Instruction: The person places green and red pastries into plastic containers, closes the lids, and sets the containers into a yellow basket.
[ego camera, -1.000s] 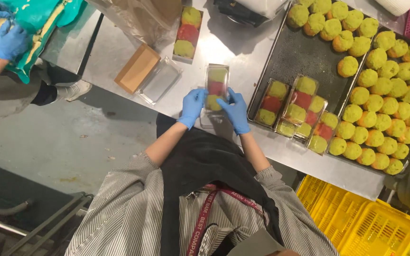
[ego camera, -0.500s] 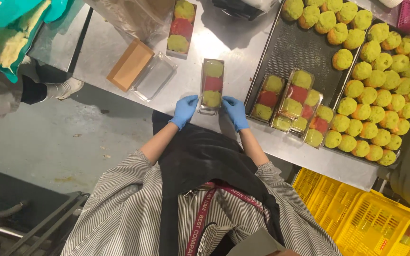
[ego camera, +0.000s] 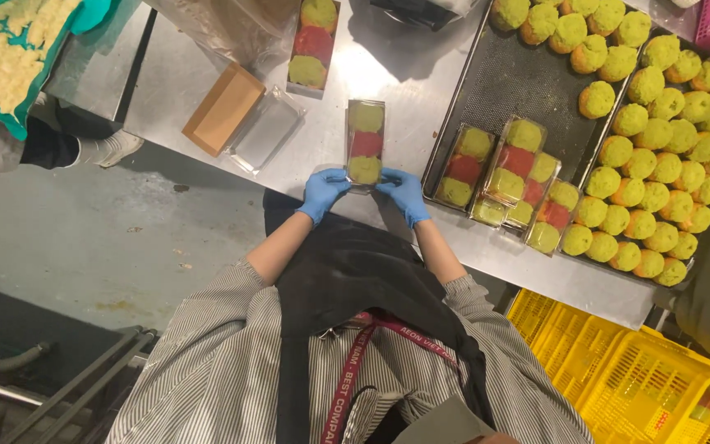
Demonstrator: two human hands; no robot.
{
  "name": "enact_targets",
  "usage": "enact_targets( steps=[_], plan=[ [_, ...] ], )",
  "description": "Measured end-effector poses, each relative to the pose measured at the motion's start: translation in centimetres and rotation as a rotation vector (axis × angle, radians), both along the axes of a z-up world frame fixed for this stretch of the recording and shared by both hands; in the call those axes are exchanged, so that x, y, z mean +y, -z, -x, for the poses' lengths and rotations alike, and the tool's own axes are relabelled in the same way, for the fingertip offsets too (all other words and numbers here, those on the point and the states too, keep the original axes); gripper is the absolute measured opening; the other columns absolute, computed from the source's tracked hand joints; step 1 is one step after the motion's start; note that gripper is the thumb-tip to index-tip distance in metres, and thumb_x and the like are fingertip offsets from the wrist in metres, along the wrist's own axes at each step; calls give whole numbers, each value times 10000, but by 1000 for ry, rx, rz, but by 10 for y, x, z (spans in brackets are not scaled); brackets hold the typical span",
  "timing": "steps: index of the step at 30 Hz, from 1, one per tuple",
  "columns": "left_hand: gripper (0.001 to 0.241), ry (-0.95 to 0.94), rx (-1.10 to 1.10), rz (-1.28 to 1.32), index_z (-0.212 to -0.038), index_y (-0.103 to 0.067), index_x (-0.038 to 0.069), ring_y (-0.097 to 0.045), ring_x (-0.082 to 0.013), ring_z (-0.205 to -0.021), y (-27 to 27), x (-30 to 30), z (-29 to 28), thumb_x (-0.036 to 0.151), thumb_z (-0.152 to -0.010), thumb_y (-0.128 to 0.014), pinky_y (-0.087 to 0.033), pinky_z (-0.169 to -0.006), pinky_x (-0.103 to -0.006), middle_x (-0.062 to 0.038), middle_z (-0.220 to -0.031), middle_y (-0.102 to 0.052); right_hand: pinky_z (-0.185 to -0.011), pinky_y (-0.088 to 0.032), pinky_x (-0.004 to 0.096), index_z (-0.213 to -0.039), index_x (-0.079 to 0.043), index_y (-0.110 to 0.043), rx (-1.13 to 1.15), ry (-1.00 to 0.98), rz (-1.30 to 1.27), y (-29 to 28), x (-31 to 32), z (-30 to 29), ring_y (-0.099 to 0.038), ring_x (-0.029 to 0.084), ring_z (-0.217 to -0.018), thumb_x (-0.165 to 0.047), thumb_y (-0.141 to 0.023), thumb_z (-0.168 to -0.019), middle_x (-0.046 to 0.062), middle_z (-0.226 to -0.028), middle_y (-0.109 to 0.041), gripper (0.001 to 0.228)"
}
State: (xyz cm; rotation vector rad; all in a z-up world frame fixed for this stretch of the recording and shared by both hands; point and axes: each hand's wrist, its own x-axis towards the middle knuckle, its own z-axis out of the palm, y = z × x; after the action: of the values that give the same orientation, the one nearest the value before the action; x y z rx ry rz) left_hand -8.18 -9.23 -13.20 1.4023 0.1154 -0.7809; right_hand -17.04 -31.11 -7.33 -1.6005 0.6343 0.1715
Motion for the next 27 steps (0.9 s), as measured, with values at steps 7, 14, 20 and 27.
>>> enact_targets(
  steps=[7,14,20,27],
  plan=[
    [215,-106,123,176,-1020,-710,-28,-721,-155,-768,42,2,8,-56,-825,-796,-624,-695,-284,-104,-904,-744,-836,-595,268,-1236,37,-701,6,-21,83,25,-5,-2,-727,117,-940,-49,-787,-818,96,-1104,-776,436],
    [297,-70,149,107,-1106,-704,3,-723,-140,-791,-17,-3,-2,-30,-819,-775,-605,-689,-263,-96,-986,-777,-861,-578,287,-1210,49,-726,-14,3,71,28,-5,-3,-715,134,-941,-69,-775,-883,116,-1074,-785,350],
    [355,16,32,-31,-1164,-709,-35,-741,-143,-876,-13,13,10,-28,-818,-790,-617,-768,-260,-104,-1037,-785,-842,-581,282,-1208,49,-721,31,-37,80,38,4,20,-709,131,-910,-82,-780,-883,117,-1039,-787,356],
    [379,186,8,-133,-1170,-708,-38,-750,-159,-880,-51,33,19,20,-803,-785,-628,-769,-285,-131,-1026,-779,-841,-588,284,-1244,48,-704,42,-43,14,45,9,46,-715,122,-913,-94,-807,-839,109,-1063,-782,441]
  ],
)
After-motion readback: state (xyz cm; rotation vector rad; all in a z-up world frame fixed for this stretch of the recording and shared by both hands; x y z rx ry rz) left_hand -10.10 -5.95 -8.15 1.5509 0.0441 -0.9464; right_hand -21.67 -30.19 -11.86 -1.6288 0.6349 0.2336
